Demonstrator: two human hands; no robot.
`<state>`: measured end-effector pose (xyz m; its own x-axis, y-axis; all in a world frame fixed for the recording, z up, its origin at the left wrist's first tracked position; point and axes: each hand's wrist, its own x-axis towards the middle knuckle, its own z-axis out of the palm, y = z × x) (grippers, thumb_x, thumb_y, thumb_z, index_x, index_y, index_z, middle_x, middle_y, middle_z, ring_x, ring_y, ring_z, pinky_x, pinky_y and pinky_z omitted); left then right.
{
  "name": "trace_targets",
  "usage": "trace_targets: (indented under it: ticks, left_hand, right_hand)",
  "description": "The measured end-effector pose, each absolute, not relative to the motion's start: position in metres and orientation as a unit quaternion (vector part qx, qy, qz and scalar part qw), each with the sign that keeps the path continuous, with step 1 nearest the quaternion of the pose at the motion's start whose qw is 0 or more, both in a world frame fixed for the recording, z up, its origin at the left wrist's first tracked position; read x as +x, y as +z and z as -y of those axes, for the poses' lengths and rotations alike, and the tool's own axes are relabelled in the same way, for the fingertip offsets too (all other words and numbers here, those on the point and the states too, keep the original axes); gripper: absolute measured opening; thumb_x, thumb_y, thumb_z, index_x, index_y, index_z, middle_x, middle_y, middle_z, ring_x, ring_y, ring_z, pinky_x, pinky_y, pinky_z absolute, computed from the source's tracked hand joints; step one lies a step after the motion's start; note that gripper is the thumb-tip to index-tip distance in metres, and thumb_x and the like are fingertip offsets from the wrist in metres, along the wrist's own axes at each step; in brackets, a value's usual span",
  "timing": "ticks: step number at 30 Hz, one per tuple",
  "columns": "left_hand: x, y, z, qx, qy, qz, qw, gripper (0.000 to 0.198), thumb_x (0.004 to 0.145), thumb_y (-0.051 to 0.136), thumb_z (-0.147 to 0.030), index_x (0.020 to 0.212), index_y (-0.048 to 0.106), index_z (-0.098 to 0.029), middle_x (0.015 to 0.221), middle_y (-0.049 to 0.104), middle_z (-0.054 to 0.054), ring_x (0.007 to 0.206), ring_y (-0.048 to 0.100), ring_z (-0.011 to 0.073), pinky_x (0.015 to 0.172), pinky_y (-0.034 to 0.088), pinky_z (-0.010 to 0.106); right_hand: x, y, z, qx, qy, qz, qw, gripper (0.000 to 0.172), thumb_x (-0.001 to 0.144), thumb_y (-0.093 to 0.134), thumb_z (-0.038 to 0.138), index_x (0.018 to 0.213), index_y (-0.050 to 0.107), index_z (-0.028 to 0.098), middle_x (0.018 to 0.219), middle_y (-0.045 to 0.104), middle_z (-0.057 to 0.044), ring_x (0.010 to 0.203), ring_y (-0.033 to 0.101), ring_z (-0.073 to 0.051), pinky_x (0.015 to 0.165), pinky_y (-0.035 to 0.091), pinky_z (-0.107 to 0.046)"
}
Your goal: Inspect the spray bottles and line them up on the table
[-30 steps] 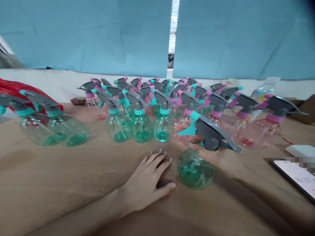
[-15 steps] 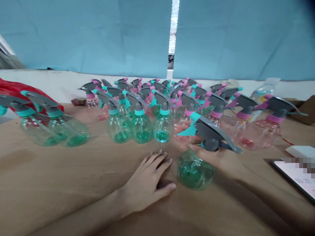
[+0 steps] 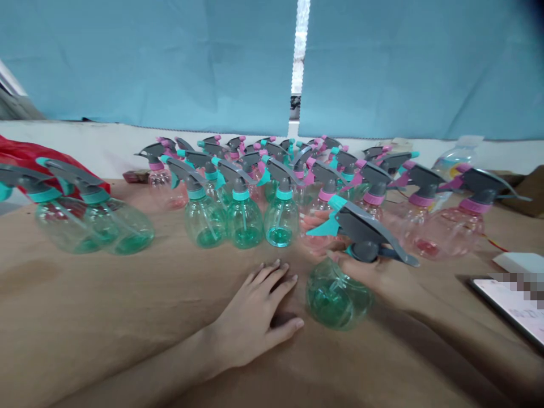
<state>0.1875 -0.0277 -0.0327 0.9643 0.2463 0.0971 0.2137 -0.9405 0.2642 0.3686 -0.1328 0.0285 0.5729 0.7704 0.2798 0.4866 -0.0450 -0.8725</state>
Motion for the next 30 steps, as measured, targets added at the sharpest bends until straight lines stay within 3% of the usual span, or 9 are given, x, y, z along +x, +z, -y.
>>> trace_targets:
  ticks: [5, 16, 22, 25, 30]
  left_hand:
    - [0.1883, -0.0299, 0.0286, 0.983, 0.051, -0.12, 0.126, 0.06, 0.089, 0.049, -0.053, 0.136, 0.042, -0.016, 0.146, 0.035, 0.011, 0.135, 0.026, 0.0281, 0.108, 0.024, 0.047]
    - [0.1885, -0.0304, 0.0284, 0.984, 0.05, -0.121, 0.12, 0.061, 0.089, 0.048, -0.054, 0.137, 0.041, -0.017, 0.146, 0.034, 0.011, 0.135, 0.025, 0.0278, 0.108, 0.023, 0.046]
    - [0.1884, -0.0323, 0.0281, 0.984, 0.058, -0.118, 0.119, 0.06, 0.089, 0.049, -0.053, 0.137, 0.041, -0.018, 0.146, 0.035, 0.01, 0.135, 0.026, 0.0279, 0.108, 0.024, 0.046]
    - [0.1879, -0.0323, 0.0281, 0.985, 0.059, -0.116, 0.115, 0.06, 0.089, 0.049, -0.053, 0.137, 0.041, -0.018, 0.146, 0.034, 0.011, 0.135, 0.026, 0.0278, 0.108, 0.024, 0.046]
    - [0.1882, -0.0318, 0.0283, 0.985, 0.055, -0.117, 0.113, 0.06, 0.089, 0.048, -0.053, 0.137, 0.041, -0.017, 0.145, 0.035, 0.011, 0.135, 0.026, 0.0273, 0.108, 0.024, 0.046]
  right_hand:
    - [0.3687, 0.0312, 0.1332, -0.703, 0.15, 0.472, 0.511, 0.009, 0.067, 0.059, 0.036, 0.069, 0.061, 0.027, 0.069, 0.068, -0.001, 0.071, 0.069, -0.022, 0.069, 0.057, -0.037]
    - [0.3704, 0.035, 0.1392, -0.686, 0.166, 0.478, 0.522, 0.008, 0.068, 0.059, 0.03, 0.074, 0.065, 0.028, 0.067, 0.069, 0.002, 0.067, 0.068, -0.02, 0.066, 0.057, -0.032]
    - [0.3696, 0.0345, 0.1355, -0.684, 0.206, 0.471, 0.517, 0.005, 0.064, 0.058, 0.027, 0.068, 0.061, 0.026, 0.072, 0.07, -0.001, 0.075, 0.069, -0.024, 0.076, 0.055, -0.039]
    - [0.3678, 0.0319, 0.1325, -0.708, 0.192, 0.429, 0.527, 0.014, 0.062, 0.06, 0.035, 0.071, 0.058, 0.025, 0.073, 0.07, -0.003, 0.073, 0.067, -0.026, 0.071, 0.054, -0.043]
    - [0.3668, 0.0306, 0.1304, -0.738, 0.176, 0.398, 0.516, 0.023, 0.057, 0.061, 0.042, 0.07, 0.052, 0.025, 0.072, 0.068, -0.005, 0.076, 0.067, -0.028, 0.078, 0.051, -0.049]
